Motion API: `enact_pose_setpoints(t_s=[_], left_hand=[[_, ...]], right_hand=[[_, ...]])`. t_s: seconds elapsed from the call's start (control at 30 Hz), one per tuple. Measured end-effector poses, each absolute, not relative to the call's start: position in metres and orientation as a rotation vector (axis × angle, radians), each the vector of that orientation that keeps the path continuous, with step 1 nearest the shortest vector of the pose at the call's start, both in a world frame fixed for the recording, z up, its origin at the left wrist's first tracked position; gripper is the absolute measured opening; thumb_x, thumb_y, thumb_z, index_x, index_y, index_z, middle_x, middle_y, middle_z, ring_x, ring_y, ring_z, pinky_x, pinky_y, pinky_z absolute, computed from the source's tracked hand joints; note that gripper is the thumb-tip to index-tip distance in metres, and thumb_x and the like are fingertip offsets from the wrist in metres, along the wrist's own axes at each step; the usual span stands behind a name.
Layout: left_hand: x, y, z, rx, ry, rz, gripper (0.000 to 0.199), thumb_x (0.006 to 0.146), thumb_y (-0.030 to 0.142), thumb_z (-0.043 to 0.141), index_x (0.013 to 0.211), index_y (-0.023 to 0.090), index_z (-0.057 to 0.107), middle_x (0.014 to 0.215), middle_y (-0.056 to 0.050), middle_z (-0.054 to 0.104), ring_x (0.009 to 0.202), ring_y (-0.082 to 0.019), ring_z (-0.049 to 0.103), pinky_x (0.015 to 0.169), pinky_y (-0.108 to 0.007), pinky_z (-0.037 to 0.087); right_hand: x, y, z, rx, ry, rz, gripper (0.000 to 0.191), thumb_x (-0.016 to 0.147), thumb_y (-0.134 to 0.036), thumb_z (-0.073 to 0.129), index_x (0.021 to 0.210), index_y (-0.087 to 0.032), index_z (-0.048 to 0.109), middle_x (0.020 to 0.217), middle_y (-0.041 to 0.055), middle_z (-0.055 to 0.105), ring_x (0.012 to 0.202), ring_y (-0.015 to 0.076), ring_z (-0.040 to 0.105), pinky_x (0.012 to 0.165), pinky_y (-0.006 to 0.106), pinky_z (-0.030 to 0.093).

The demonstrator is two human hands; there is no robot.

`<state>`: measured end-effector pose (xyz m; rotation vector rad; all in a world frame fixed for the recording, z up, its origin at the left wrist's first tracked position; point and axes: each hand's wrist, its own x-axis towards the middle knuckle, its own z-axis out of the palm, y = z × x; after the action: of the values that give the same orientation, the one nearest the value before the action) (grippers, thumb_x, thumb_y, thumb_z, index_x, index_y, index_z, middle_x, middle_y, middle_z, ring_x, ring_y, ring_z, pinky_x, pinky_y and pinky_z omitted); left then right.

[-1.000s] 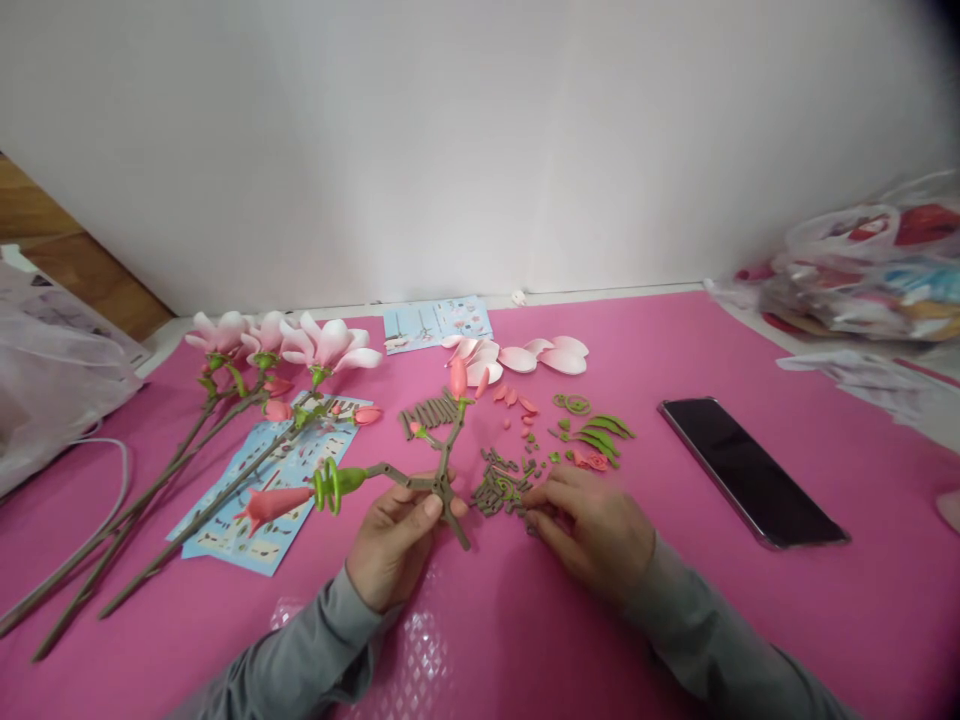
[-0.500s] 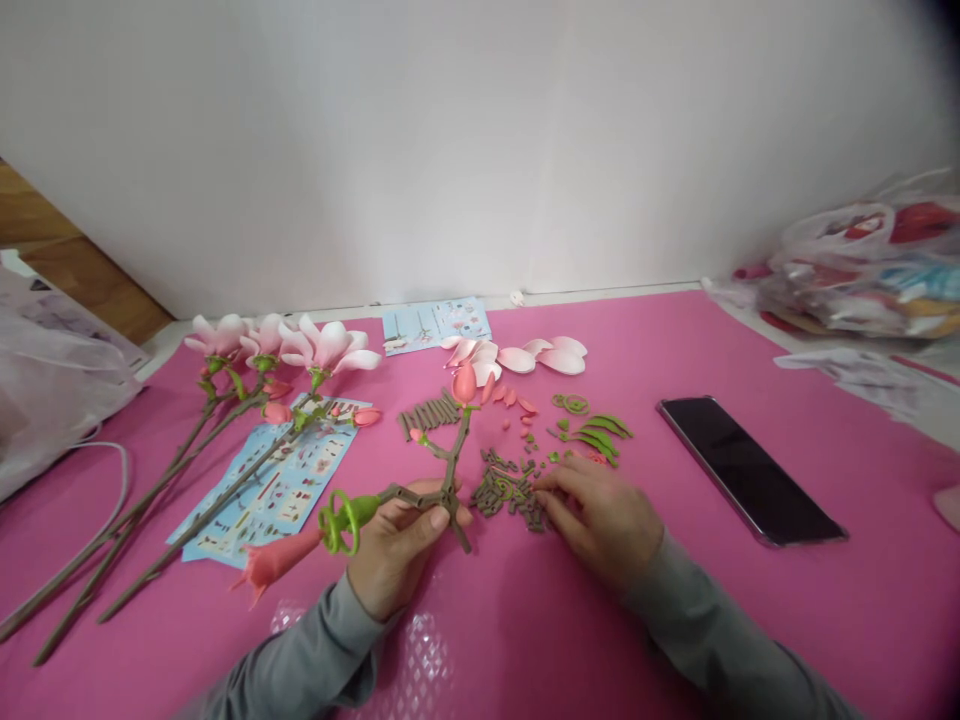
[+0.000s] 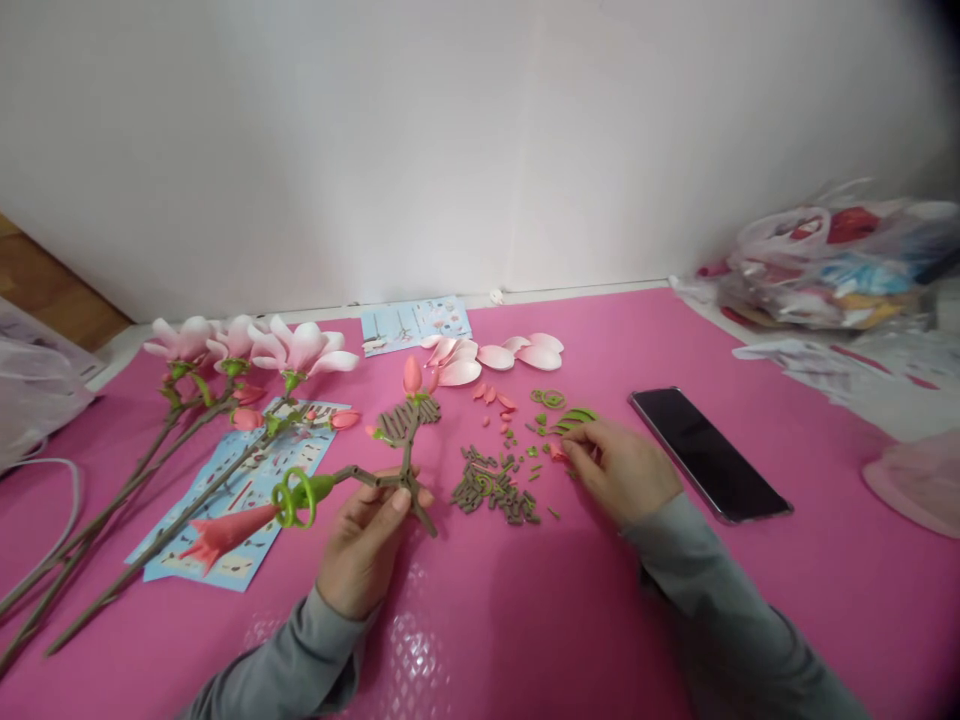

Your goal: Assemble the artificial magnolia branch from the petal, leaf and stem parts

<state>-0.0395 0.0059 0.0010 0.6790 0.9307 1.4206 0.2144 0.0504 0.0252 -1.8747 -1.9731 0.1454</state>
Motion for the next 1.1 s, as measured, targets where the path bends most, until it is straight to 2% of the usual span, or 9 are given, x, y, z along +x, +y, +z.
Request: enact_pose_setpoints(t_s=[0.2, 0.33, 0.63, 0.87, 1.1], left_hand=[[-0.038, 0.008, 0.001, 0.644, 0.995, 1.453, 0.026, 0.058, 0.028, 0.079, 0.08, 0.017, 0.07, 0.064, -0.001, 0.068, 0.06, -0.013, 0.058, 0.053, -0.023, 0.049], [-0.039, 0.009, -0.001, 0.644, 1.009, 1.459, 0.025, 0.06, 0.028, 0.078, 0.081, 0.016, 0.07, 0.067, -0.001, 0.068, 0.063, -0.013, 0.06, 0.056, -0.022, 0.049], [-0.038, 0.007, 0.002, 0.64, 1.021, 1.453, 0.029, 0.055, 0.029, 0.081, 0.078, 0.017, 0.07, 0.065, -0.002, 0.069, 0.062, -0.014, 0.06, 0.055, -0.024, 0.05], [-0.039, 0.005, -0.004, 0.658, 0.983, 1.441, 0.026, 0.059, 0.027, 0.079, 0.081, 0.017, 0.07, 0.066, -0.002, 0.069, 0.062, -0.015, 0.059, 0.056, -0.025, 0.05], [-0.04, 0.002, -0.009, 0.745, 0.935, 1.408, 0.023, 0.069, 0.026, 0.071, 0.09, 0.018, 0.067, 0.07, -0.002, 0.068, 0.065, -0.016, 0.06, 0.059, -0.029, 0.05]], right_hand=[[0.233, 0.055, 0.031, -2.09, -1.843, 0.093, 0.012, 0.075, -0.026, 0.056, 0.078, -0.023, 0.066, 0.076, 0.0005, 0.065, 0.067, 0.0166, 0.057, 0.054, 0.025, 0.034], [0.238, 0.056, 0.032, -2.165, -1.806, 0.107, 0.011, 0.075, -0.024, 0.056, 0.079, -0.023, 0.066, 0.079, 0.0008, 0.064, 0.071, 0.0178, 0.058, 0.057, 0.027, 0.036], [0.242, 0.063, 0.027, -2.228, -1.851, 0.065, 0.017, 0.08, -0.024, 0.052, 0.081, -0.022, 0.069, 0.084, 0.0052, 0.063, 0.078, 0.0203, 0.058, 0.063, 0.03, 0.039], [0.236, 0.065, 0.029, -2.305, -1.888, 0.147, 0.019, 0.079, -0.03, 0.053, 0.078, -0.023, 0.07, 0.082, 0.0059, 0.067, 0.075, 0.0222, 0.061, 0.059, 0.03, 0.039], [0.232, 0.064, 0.024, -2.329, -1.897, 0.185, 0.019, 0.078, -0.032, 0.054, 0.081, -0.024, 0.071, 0.087, 0.0079, 0.068, 0.079, 0.0253, 0.062, 0.061, 0.031, 0.042]])
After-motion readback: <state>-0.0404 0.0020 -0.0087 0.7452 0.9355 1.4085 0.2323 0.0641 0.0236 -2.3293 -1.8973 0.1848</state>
